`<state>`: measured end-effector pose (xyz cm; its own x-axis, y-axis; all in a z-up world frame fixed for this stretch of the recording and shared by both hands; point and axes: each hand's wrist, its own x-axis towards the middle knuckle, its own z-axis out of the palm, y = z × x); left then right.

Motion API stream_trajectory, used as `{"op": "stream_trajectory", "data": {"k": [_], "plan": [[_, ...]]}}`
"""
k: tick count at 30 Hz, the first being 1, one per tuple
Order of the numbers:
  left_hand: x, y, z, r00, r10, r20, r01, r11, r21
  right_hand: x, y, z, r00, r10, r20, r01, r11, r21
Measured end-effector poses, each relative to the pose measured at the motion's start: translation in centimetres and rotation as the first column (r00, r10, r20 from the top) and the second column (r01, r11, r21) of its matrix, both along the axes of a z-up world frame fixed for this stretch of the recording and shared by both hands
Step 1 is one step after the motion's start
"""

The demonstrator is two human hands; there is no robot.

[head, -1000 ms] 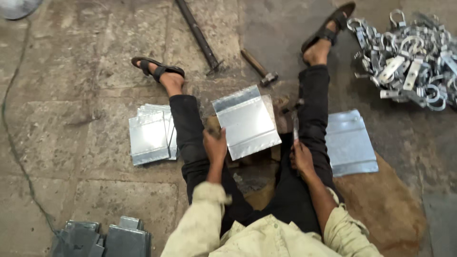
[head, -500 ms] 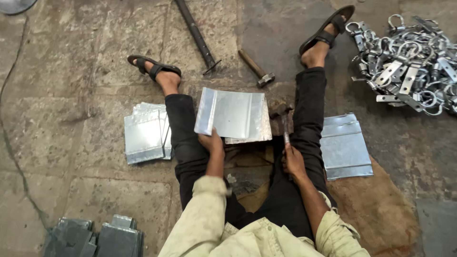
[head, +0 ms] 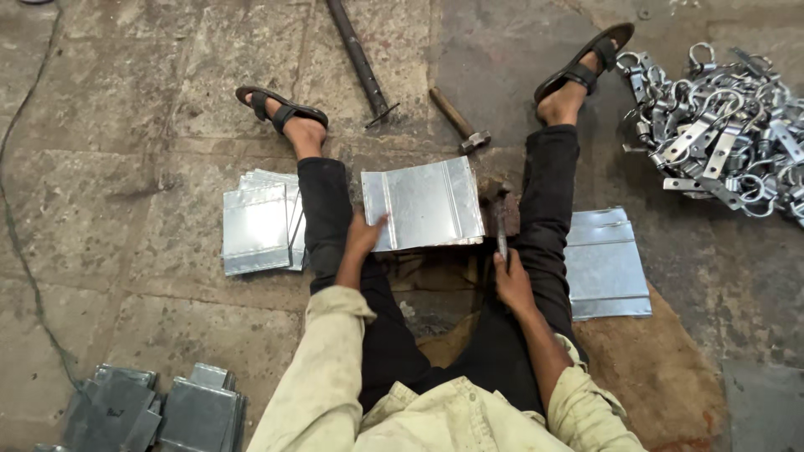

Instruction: The person sits on the floor and uses a hammer to bend the edges of metal sheets against a metal block.

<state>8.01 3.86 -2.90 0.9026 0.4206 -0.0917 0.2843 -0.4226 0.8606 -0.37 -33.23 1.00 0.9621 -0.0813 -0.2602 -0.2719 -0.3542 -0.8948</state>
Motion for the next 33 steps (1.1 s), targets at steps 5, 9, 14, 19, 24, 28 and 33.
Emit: {"op": "stream_trajectory", "data": {"k": [5,9,14,19,24,28,33], "plan": [[0.4,-1.6,0.0,0.998,0.054,0.012,-0.055,0.983,0.175,0.4,-0.8,-0.7,0.997,-0.032,-0.067,0.038,0.994,0.105],[-0.7,-1.3,0.9,0.994,0.093,-0.055,-0.084,0.983,0.160,-2.1,-0.7,1.4,0.927,0.008,0.376,0.047,0.989,-0.138],[-1.1,-2.1,2.5,0.995,0.100,-0.007,-0.098,0.984,0.150,-4.0,1.2,6.5,0.998,0.023,0.064,-0.024,1.000,0.008],[-0.3,-3.2,3.5,0.992,0.126,0.013,-0.126,0.982,0.140,-5.5,1.8,1.7,0.969,0.228,0.097,-0.215,0.968,-0.133],[-0.5,-3.5,2.9,0.993,0.112,0.022,-0.114,0.983,0.144,-6.5,1.2,-1.1,0.974,0.158,-0.165,-0.140,0.983,0.117],[0.0,-3.1,2.9,0.996,0.061,0.067,-0.072,0.984,0.164,-5.9,1.1,1.6,0.967,0.112,-0.227,-0.028,0.939,0.342],[0.1,-3.2,2.0,0.995,0.038,0.088,-0.051,0.987,0.153,-4.0,-4.4,7.6,0.967,-0.138,0.212,-0.033,0.760,0.649]]}}
